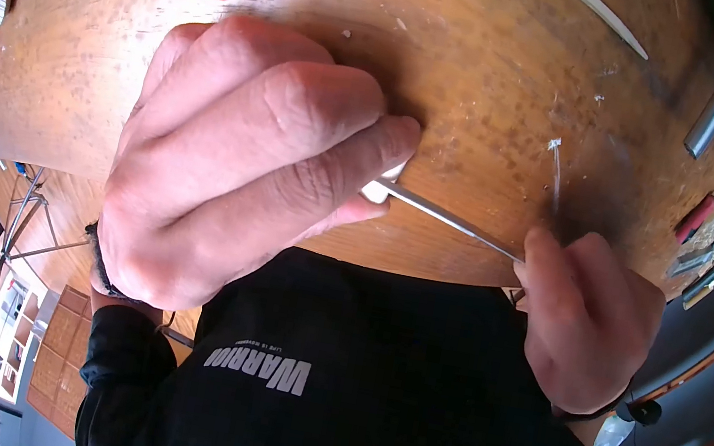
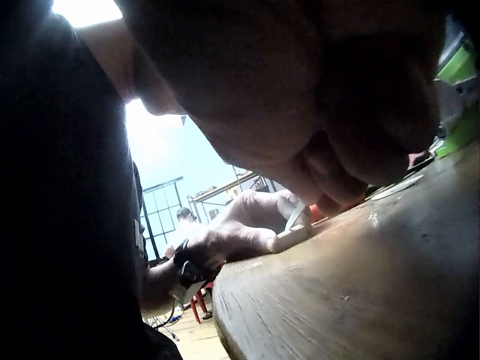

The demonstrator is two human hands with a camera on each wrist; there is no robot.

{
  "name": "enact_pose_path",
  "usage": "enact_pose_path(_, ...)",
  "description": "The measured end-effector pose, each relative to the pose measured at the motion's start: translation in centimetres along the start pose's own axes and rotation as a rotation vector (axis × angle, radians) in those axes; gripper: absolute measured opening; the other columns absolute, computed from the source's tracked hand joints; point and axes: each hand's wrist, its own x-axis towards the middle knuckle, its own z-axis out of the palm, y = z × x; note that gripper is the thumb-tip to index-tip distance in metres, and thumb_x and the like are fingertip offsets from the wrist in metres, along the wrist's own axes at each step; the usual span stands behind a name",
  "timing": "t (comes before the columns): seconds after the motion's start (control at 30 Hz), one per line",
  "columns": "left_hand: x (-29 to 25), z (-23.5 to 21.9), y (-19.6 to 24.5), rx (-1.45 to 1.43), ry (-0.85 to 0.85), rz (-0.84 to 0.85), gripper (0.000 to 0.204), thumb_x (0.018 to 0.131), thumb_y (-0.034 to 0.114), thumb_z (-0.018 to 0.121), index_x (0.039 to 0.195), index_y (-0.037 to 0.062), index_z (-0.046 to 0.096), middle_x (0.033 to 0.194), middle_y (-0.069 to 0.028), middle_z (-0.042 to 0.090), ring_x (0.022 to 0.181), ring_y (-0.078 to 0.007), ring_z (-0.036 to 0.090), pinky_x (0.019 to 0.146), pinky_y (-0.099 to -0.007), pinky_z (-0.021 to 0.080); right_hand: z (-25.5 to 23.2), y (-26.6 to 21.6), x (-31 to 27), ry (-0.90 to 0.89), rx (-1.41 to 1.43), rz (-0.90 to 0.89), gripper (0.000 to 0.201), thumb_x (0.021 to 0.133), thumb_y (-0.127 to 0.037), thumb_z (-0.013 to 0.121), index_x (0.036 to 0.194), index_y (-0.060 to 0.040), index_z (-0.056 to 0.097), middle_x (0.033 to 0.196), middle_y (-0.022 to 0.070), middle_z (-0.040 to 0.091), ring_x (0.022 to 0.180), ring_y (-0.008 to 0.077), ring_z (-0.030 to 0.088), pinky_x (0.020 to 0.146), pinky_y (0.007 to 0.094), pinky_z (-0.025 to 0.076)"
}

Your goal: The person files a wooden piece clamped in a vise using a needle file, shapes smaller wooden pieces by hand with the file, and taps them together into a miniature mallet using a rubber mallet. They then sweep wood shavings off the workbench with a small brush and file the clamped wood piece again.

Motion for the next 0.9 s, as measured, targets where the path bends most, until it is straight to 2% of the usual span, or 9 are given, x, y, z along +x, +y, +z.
enact_pose_path(0.1,0.1,-0.2,-0.1,0.016,-0.006,0.014,0.045,0.073,0.029,0.082,0.107,-0.0003,0.077,0.098,-0.0096,0.066,0.091,-0.026,0.063,0.077,-0.0378,0.053,0.7,-0.6,1.1,0.129,-0.025,-0.054,0.029,0.081,0.002,0.072,0.109,-0.0022,0.068,0.066,0.0066,0.051,0.053,0.0208,0.057,0.044,0.031,0.041)
enact_pose_path(0.17,0.2,-0.4,-0.1,0.035,-0.028,0.025,0.045,0.073,0.03,0.082,0.106,-0.0003,0.077,0.098,-0.0098,0.066,0.091,-0.0263,0.063,0.077,-0.0378,0.053,0.2,-1.4,2.3,-0.004,-0.08,-0.038,0.03,0.08,0.003,0.073,0.109,-0.0016,0.068,0.066,0.0071,0.051,0.052,0.0216,0.058,0.044,0.0315,0.041)
enact_pose_path(0.37,0.0,-0.6,0.1,0.045,-0.045,-0.001,0.045,0.073,0.03,0.082,0.107,0.001,0.077,0.098,-0.0091,0.065,0.092,-0.0268,0.063,0.078,-0.0386,0.053,0.4,-0.5,0.6,0.082,-0.005,-0.029,0.031,0.083,0.001,0.071,0.113,-0.004,0.067,0.067,0.0056,0.048,0.052,0.0204,0.055,0.044,0.0299,0.039)
enact_pose_path(0.47,0.0,-0.4,0.2,0.056,-0.027,-0.025,0.044,0.073,0.03,0.081,0.107,0.0013,0.078,0.098,-0.0088,0.066,0.092,-0.0268,0.063,0.078,-0.0387,0.053,0.5,-1.5,2.4,0.001,-0.099,-0.03,0.029,0.083,0.001,0.07,0.111,-0.0042,0.067,0.067,0.006,0.049,0.052,0.0215,0.056,0.044,0.0312,0.04)
enact_pose_path(0.53,0.1,-0.6,0.3,0.072,-0.038,-0.017,0.043,0.074,0.03,0.081,0.106,0.0012,0.078,0.098,-0.0089,0.066,0.093,-0.0267,0.063,0.079,-0.0384,0.053,0.5,-1.3,1.8,0.029,-0.104,-0.047,0.028,0.083,0.002,0.07,0.11,-0.0037,0.068,0.067,0.0067,0.05,0.052,0.0222,0.057,0.044,0.0328,0.041)
enact_pose_path(0.6,-0.2,-0.4,0.1,0.055,-0.02,-0.011,0.043,0.074,0.03,0.081,0.106,0.0011,0.078,0.098,-0.009,0.066,0.093,-0.0269,0.063,0.079,-0.0383,0.053,0.1,-0.8,0.2,0.031,-0.013,0.034,0.03,0.083,0.002,0.07,0.112,-0.0046,0.066,0.068,0.0063,0.048,0.053,0.0226,0.056,0.045,0.0332,0.04)
enact_pose_path(0.73,-0.2,-0.2,0.1,0.057,0.008,-0.02,0.043,0.074,0.03,0.081,0.106,0.0011,0.078,0.098,-0.0091,0.066,0.094,-0.0271,0.063,0.079,-0.0378,0.053,0.6,-0.7,0.7,0.102,-0.045,-0.032,0.031,0.083,0.002,0.07,0.113,-0.0051,0.066,0.068,0.0063,0.048,0.053,0.0238,0.056,0.045,0.0329,0.04)
enact_pose_path(0.8,0.0,-0.2,0.1,0.063,0.009,-0.012,0.043,0.074,0.03,0.081,0.106,0.001,0.078,0.098,-0.0091,0.066,0.094,-0.0271,0.063,0.079,-0.0377,0.052,0.7,-1.3,2.2,0.024,-0.048,-0.03,0.029,0.081,0.002,0.071,0.11,-0.0033,0.068,0.067,0.0075,0.05,0.051,0.0259,0.056,0.043,0.0334,0.04)
enact_pose_path(0.9,-0.2,-0.3,-0.1,0.059,0.011,-0.001,0.043,0.073,0.03,0.081,0.105,0.001,0.078,0.098,-0.0094,0.067,0.094,-0.0272,0.063,0.079,-0.0377,0.052,0.7,-0.8,0.2,0.059,-0.033,0.005,0.028,0.079,0.003,0.073,0.106,-0.0037,0.069,0.068,0.008,0.052,0.052,0.0253,0.057,0.045,0.0325,0.041)
